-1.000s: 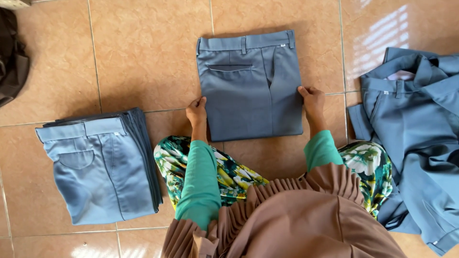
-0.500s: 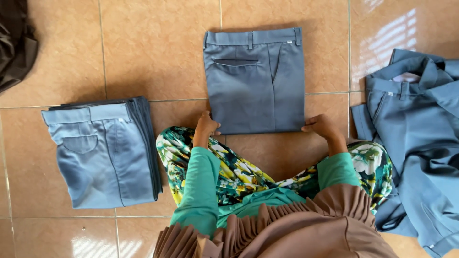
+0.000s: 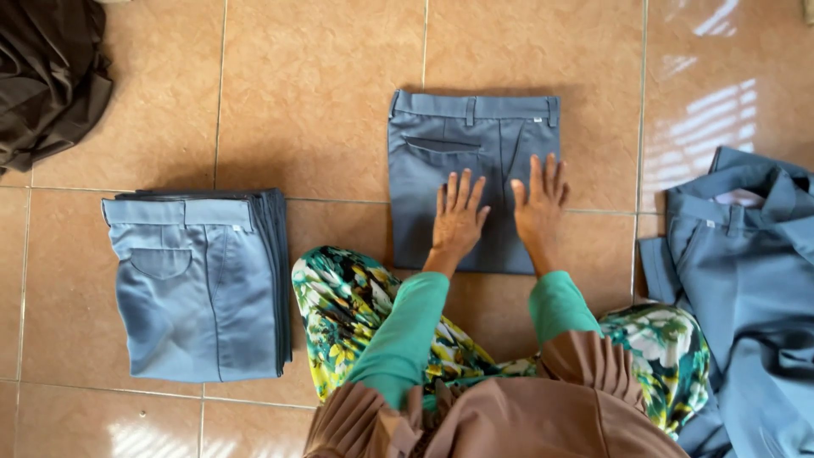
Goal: The person sits on a tiled floor and folds multiple pairs of grey trousers by hand. They smooth each pair, fold the legs, and then fold the garment in half before stacking it with the others.
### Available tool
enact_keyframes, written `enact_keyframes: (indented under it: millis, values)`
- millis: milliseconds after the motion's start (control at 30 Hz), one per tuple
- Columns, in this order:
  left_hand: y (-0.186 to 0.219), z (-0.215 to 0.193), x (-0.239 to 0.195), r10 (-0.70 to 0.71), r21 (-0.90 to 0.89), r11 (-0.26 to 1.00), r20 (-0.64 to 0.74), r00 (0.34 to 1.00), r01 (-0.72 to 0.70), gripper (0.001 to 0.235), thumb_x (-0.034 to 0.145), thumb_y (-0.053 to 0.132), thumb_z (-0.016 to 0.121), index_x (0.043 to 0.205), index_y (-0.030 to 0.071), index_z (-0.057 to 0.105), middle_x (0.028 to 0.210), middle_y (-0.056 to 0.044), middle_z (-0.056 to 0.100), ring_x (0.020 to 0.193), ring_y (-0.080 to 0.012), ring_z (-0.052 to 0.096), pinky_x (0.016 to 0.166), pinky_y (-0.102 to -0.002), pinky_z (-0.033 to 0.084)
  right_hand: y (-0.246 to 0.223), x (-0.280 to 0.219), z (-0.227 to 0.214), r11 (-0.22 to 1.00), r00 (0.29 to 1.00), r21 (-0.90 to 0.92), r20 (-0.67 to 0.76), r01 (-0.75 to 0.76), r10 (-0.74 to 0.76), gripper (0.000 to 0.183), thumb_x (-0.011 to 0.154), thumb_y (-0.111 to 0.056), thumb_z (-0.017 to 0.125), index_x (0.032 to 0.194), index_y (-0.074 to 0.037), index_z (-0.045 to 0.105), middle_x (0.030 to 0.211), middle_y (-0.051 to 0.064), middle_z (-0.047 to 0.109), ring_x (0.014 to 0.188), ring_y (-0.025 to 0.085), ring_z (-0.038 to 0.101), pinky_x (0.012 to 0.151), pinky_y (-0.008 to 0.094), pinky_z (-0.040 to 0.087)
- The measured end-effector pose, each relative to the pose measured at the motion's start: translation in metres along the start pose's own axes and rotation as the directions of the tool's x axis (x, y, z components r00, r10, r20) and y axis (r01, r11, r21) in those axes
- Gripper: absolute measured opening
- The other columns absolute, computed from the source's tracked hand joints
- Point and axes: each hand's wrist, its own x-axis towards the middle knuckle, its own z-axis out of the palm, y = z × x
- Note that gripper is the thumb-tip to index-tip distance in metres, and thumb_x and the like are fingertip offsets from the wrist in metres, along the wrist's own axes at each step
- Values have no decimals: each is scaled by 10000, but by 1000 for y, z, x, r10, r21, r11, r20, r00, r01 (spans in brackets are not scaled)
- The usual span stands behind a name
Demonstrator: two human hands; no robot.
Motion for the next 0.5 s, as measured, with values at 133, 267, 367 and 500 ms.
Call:
enact_keyframes:
  millis: [133, 267, 367, 500]
  values:
    - [-40, 40, 21, 49, 155, 988, -184, 982, -20, 617, 1044, 540, 407, 1605, 303, 314, 1661, -99, 318, 1550, -349, 271, 1245, -598, 206, 1, 4, 33, 997, 996, -53, 74, 52, -48, 615, 1100, -458, 473, 1633, -176, 355, 1647, 195, 342, 1511, 421, 277, 1146, 676, 228]
    - [-113, 30, 33, -58, 146, 982, -376, 925, 121, 527, 1023, 541, 462, 1510, 342, 468, 1597, -48, 434, 1494, -319, 371, 1216, -604, 255, 5, 4, 41, 999, 988, -52, 152, 14, -6, 601, 1134, -502, 320, 1630, -166, 370, 1675, 160, 300, 1541, 386, 204, 1157, 691, 154]
    - [-145, 26, 36, -318, 162, 885, -474, 821, 437, 568, 1045, 553, 414, 1541, 276, 424, 1616, -114, 382, 1504, -384, 307, 1205, -653, 191, 1, 3, 40, 997, 989, -76, 147, -6, 17, 569, 1156, -464, 304, 1622, -154, 401, 1679, 140, 314, 1544, 351, 201, 1184, 649, 128]
    - [-111, -7, 64, -354, 173, 859, -480, 803, 482, 686, 986, 550, 567, 1579, 257, 387, 1651, -172, 318, 1533, -427, 254, 1200, -707, 168, 11, 7, 50, 999, 992, -30, 119, -25, 28, 615, 1126, -552, 272, 1642, -226, 347, 1699, 151, 219, 1546, 408, 117, 1121, 739, 47]
